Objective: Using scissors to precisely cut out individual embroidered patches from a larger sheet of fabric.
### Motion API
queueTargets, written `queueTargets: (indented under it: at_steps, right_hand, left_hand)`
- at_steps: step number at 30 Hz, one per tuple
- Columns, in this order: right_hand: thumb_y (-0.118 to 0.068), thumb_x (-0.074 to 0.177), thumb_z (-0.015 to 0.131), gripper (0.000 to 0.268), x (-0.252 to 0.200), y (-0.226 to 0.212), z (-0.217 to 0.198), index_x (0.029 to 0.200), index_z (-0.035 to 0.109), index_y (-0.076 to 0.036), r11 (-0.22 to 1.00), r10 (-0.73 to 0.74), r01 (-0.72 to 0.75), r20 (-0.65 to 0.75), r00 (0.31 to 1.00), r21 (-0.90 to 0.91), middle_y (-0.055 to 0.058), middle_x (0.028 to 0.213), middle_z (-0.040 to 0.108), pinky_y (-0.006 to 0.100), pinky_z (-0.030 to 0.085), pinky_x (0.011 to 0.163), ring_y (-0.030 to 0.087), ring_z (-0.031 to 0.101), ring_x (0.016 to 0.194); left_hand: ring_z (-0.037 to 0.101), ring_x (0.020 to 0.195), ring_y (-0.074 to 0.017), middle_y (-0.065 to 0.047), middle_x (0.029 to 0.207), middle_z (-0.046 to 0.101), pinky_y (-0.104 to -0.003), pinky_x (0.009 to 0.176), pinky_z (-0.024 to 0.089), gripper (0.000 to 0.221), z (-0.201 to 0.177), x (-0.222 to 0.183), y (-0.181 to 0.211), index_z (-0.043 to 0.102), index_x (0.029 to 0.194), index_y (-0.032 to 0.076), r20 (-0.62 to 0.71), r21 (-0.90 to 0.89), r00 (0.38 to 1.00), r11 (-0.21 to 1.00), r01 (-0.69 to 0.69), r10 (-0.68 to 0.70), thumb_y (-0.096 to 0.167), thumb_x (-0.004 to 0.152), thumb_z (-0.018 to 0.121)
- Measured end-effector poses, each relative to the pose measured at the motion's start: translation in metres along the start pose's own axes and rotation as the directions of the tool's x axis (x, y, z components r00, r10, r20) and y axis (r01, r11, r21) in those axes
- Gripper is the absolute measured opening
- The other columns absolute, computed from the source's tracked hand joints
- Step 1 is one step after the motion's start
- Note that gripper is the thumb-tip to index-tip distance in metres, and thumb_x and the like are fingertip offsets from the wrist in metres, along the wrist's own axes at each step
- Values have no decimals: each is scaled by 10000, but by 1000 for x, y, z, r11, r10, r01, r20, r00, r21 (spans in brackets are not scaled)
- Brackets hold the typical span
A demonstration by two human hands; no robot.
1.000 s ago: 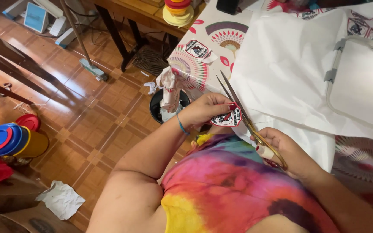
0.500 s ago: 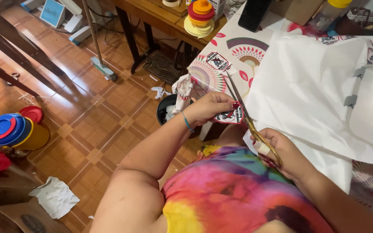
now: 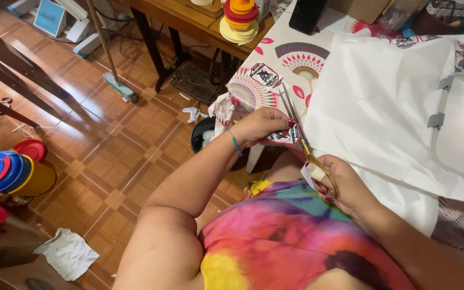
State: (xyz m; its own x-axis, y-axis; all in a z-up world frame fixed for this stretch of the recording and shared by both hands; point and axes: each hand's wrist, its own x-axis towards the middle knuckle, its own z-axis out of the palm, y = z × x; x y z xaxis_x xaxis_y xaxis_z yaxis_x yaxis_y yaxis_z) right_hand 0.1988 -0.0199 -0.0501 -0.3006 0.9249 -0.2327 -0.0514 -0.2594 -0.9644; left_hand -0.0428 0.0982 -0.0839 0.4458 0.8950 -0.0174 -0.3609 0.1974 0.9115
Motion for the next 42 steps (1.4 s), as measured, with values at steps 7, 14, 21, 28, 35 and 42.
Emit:
queueTargets:
  at_steps: [7,14,21,28,35,42]
  right_hand:
    - [-248,945,749,354,10,15,-4,1010,551,38,998,49,-47,-57,997,48,69,620,467,259,363,311,146,473,467]
    - [-253,1018,627,277,-34,-30,12,936,527,-8,988,3,-8,32,999,151,56,648,415,245,354,345,162,455,494]
    - [-275,865,733,476,-73,-20,-30,1183,565,37,983,-161,145,146,976,111,53,654,523,279,359,393,146,454,477]
    - [-84,789,772,406,-82,-11,-46,1139,613,47,996,-57,52,65,996,78,85,715,616,283,408,389,158,517,464]
    - [-21,760,779,411,-78,8,-70,1137,628,39,993,-70,65,50,996,96,110,711,620,294,410,376,176,516,453]
    - [39,801,698,351,-78,9,-79,1142,616,53,998,-53,52,32,998,30,142,712,601,321,405,386,196,484,469]
  left_hand:
    - [524,375,-63,-68,521,562,-149,286,340,154,-10,18,-19,709,865,-31,-32,111,999,994,-6,10,120,893,710]
    - [553,424,-72,-79,572,580,-152,320,391,205,-9,-2,2,720,1021,-40,-105,160,988,982,-100,118,107,923,617]
    - [481,661,-53,43,770,570,-213,589,390,233,-7,-13,39,733,1107,47,-86,342,978,927,-151,191,217,1002,614]
    - [660,723,-187,42,732,700,-373,635,492,111,-13,73,101,727,824,219,-385,880,797,446,164,466,303,871,671]
    - [623,1087,-351,-109,1080,735,-488,820,568,408,-34,115,123,712,1212,176,-339,924,858,-32,380,385,436,899,684]
    - [562,1157,-325,-109,1266,582,-451,899,512,832,-42,69,126,511,1278,117,-544,838,833,26,545,102,599,703,869]
